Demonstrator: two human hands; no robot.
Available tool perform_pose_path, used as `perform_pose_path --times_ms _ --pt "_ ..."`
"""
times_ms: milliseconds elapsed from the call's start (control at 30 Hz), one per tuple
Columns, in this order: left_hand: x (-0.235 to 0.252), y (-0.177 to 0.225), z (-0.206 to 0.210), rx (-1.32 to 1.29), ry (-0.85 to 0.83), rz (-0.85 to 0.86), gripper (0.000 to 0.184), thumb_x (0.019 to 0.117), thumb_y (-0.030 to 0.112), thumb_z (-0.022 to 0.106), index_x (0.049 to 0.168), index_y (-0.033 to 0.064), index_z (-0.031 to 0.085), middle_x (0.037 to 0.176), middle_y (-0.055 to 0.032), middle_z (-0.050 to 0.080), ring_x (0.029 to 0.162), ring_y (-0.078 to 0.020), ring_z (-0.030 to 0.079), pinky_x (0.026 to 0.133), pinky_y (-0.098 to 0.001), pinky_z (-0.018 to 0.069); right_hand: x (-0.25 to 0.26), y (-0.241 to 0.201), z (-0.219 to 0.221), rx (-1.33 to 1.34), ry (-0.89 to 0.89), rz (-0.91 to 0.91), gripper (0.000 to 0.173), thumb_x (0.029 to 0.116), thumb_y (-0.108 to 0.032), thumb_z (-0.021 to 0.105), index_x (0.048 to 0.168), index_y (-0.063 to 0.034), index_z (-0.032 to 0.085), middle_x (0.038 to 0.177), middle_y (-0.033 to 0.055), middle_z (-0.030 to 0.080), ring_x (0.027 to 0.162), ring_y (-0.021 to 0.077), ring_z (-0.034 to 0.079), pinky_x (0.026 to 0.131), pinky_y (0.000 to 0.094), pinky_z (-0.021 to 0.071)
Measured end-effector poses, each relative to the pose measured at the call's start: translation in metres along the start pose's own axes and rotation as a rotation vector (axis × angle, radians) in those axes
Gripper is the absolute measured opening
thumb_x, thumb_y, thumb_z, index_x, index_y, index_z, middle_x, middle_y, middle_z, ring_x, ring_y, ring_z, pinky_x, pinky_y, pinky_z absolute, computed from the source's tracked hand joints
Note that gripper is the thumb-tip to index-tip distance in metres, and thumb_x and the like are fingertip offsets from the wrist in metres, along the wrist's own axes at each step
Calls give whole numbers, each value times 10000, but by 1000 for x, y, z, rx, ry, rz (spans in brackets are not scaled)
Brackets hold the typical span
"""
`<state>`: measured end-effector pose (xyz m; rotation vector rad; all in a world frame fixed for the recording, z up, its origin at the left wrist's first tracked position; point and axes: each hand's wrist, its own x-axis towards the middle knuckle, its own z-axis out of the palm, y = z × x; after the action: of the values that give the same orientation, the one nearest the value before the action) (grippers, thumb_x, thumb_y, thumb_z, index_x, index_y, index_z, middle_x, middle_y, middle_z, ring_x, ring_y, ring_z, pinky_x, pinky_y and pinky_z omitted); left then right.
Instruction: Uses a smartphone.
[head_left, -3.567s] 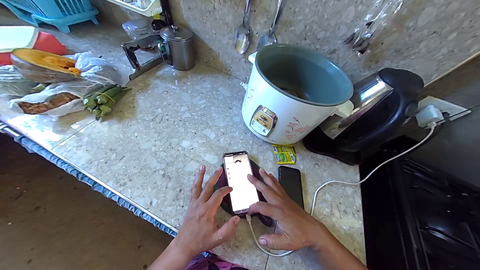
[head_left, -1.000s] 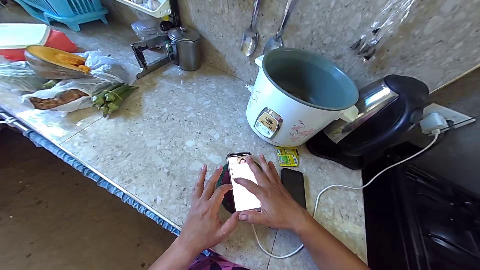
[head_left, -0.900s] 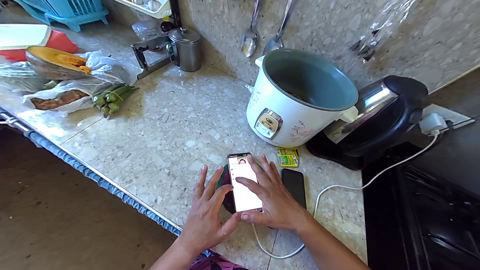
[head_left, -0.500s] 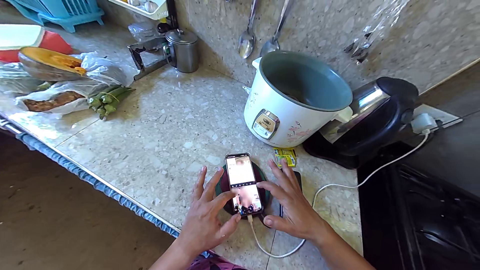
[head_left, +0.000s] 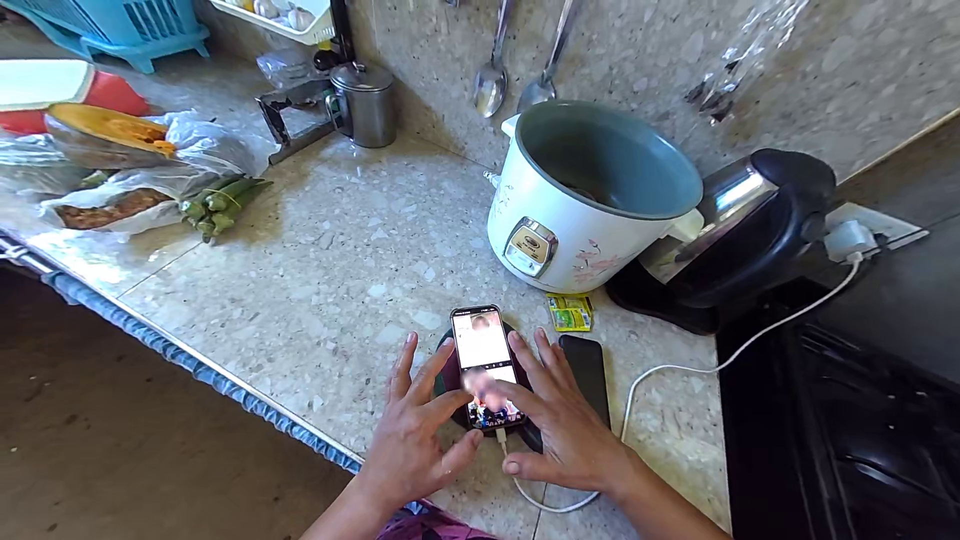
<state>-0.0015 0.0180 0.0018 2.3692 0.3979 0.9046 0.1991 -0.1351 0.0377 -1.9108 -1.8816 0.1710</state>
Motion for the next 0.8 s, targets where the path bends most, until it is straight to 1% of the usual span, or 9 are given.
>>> perform_pose_path --times_ms 133,200,267,367,433,500,633,733,800 --pt "0 -1 1 -11 -2 -1 348 921 581 595 1023 287 751 1604 -95 425 1539 -464 165 1217 -640 188 3 1 -4 -47 8 27 924 817 -950 260 1443 -340 562 1696 179 223 1558 501 87 1201 744 111" --pt "0 -1 1 -10 -1 -4 350 919 586 593 1018 290 751 1605 -91 423 1539 -464 165 1220 -638 186 6 3 -5 -79 -12 41 927 817 -950 260 1455 -345 555 1700 170 217 1559 496 93 1202 741 114" --pt "-1 -1 1 -10 0 -8 348 917 585 595 1020 293 753 1609 -86 418 1540 -467 158 1220 -638 190 7 4 -4 -103 -36 50 909 817 -949 273 1458 -365 544 1714 143 189 1570 472 72 1215 731 106" --pt "-1 -1 0 -8 3 -12 355 917 588 598 1029 287 749 1612 -93 413 1542 -463 155 1223 -627 196 6 8 -4 -56 25 40 909 822 -939 300 1463 -341 541 1711 148 194 1572 463 68 1218 733 101" --pt "-1 -1 0 4 -1 -16 374 915 600 587 1045 284 739 1612 -102 410 1540 -463 160 1219 -625 202 5 10 -8 -12 71 44 890 836 -922 326 1436 -309 559 1701 167 215 1570 465 82 1224 720 110" --pt "-1 0 0 21 -4 -28 405 912 616 577 1071 276 730 1605 -111 419 1535 -463 177 1211 -622 217 2 12 -11 25 103 44 864 848 -907 339 1378 -274 595 1685 206 235 1558 495 99 1213 725 122" --pt "-1 0 0 32 -8 -23 406 909 614 571 1059 271 728 1599 -117 426 1532 -472 180 1205 -633 217 -10 14 -10 35 86 19 797 864 -891 332 1283 -281 625 1686 189 241 1559 495 85 1213 718 132" --pt "0 0 0 21 -16 -14 379 913 607 573 1023 283 737 1600 -107 427 1532 -476 175 1198 -647 214 -18 11 -8 14 53 12 799 857 -899 319 1252 -282 637 1684 187 248 1556 504 89 1210 719 130" --pt "0 1 0 19 -21 -10 367 915 599 574 1014 286 738 1600 -101 429 1533 -474 172 1200 -645 212 -20 11 -7 8 41 0 796 859 -898 311 1250 -289 641 1687 185 241 1559 498 77 1214 713 112"
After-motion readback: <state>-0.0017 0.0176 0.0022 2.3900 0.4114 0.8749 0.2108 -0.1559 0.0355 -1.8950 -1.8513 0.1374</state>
